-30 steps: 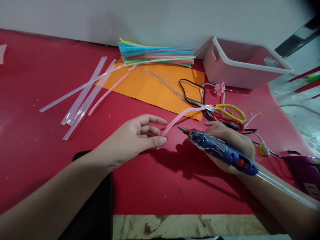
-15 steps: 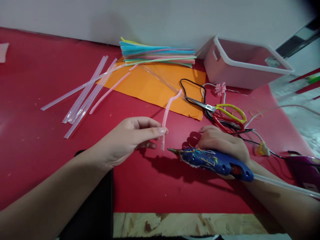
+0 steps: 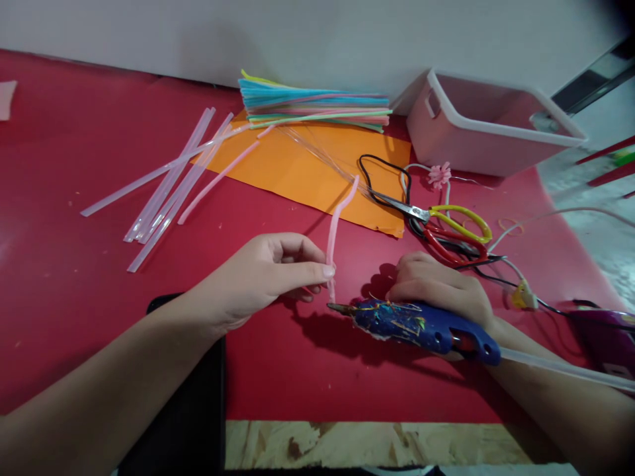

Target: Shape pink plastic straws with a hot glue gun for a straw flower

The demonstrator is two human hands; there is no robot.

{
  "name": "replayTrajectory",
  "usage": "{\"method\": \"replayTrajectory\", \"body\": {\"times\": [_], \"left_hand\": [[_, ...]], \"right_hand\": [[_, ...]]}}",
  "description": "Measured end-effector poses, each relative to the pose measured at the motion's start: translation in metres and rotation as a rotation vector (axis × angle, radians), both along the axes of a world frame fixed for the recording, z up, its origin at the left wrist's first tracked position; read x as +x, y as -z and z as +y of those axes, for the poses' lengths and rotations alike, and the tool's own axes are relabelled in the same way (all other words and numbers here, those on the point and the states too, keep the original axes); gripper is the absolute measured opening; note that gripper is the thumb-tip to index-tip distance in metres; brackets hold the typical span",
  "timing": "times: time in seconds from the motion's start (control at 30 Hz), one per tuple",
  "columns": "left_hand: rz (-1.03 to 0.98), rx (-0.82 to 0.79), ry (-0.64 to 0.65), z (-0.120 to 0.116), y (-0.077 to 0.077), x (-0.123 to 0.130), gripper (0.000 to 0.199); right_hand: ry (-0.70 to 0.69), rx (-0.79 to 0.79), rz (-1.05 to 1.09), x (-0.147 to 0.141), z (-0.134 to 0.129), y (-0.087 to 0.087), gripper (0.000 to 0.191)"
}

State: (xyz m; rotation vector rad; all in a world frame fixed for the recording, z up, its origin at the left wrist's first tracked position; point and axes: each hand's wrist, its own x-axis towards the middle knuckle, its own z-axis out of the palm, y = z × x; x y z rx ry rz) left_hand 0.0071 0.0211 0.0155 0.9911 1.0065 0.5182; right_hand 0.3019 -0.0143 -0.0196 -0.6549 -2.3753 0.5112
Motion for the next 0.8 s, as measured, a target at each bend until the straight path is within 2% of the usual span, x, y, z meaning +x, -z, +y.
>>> {"method": "replayTrajectory", "body": {"times": [0.1, 0.53, 0.8], "left_hand": [[-0.018, -0.014, -0.004, -0.0006, -0.0006, 0.0002, 0.013], [-0.076, -0.08, 0.061, 0.0002, -0.0009, 0.0017, 0.01], [-0.039, -0.117, 0.07, 0.0007, -0.0022, 0.0021, 0.01]], "right_hand": [[0.004, 0.002, -0.014, 0.0017, -0.0002, 0.001, 0.038], [0.008, 0.008, -0.02, 0.0014, 0.0003, -0.0004, 0.03], [0.001, -0.024, -0.047, 0.0005, 0.0003, -0.0052, 0.029]]}}
